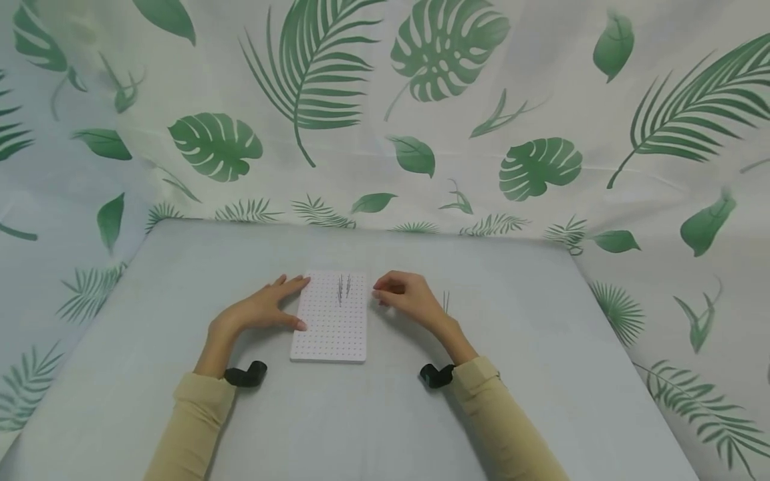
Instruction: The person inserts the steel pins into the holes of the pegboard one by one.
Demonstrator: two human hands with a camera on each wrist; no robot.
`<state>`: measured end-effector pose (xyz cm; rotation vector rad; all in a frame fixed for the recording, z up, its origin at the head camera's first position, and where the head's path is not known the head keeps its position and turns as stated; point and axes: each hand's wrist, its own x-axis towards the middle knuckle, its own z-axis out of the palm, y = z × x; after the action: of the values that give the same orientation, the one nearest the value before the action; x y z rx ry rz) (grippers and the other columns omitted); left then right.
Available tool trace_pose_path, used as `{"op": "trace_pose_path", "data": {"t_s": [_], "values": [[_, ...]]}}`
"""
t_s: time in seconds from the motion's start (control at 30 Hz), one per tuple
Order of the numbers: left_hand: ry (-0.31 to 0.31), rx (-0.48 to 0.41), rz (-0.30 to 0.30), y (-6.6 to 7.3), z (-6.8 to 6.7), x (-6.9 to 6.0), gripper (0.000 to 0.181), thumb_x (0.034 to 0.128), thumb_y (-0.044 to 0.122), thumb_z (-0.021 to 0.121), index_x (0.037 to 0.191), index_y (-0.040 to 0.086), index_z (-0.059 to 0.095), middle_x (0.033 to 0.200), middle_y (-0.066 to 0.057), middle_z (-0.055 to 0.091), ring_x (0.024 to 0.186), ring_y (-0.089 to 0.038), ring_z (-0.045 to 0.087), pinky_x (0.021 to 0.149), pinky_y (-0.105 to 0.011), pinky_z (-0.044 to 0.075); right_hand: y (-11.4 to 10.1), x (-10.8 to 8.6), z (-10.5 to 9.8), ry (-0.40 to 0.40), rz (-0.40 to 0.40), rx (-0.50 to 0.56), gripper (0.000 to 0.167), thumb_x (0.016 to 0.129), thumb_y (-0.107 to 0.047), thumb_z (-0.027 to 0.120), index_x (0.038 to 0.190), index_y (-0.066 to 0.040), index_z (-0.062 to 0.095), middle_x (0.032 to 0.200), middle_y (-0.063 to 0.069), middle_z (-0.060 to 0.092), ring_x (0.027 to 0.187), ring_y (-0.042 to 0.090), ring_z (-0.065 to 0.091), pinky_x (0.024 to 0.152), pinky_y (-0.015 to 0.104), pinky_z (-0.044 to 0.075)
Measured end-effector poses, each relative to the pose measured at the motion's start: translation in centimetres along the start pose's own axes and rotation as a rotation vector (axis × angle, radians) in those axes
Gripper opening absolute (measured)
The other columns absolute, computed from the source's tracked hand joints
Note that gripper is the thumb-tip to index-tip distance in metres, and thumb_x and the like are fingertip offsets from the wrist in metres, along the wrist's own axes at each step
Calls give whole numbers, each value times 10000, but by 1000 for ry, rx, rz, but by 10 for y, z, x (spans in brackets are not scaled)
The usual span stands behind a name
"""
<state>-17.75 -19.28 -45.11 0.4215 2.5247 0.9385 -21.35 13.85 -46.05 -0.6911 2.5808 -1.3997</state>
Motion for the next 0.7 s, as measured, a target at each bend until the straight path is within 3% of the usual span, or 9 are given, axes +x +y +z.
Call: {"op": "trace_pose_path", "data": {"t_s": [0.27,0.5,0.7], "values": [[9,3,7,-4,0,2,996,846,367,830,1632,103,278,1709,-179,177,1572,-488,15,1241,-693,26,4,-13,-26,25,31,-33,109,945,-161,751,1026,-89,759,914,120,780,794,202,740,698,252,573],[2,-11,10,-4,1,2,1000,839,377,835,1629,101,287,1705,-190,183,1567,-501,16,1226,-720,30,15,-26,-44,71,30,-135,111,940,-184,758,1021,-110,773,883,44,771,755,148,700,666,246,557],[4,-19,17,-3,2,1,991,845,366,831,1629,98,285,1705,-191,183,1568,-500,14,1233,-710,21,25,-40,-60,81,73,-140,122,946,-189,757,1037,-109,769,889,84,770,755,191,715,631,249,562]]}}
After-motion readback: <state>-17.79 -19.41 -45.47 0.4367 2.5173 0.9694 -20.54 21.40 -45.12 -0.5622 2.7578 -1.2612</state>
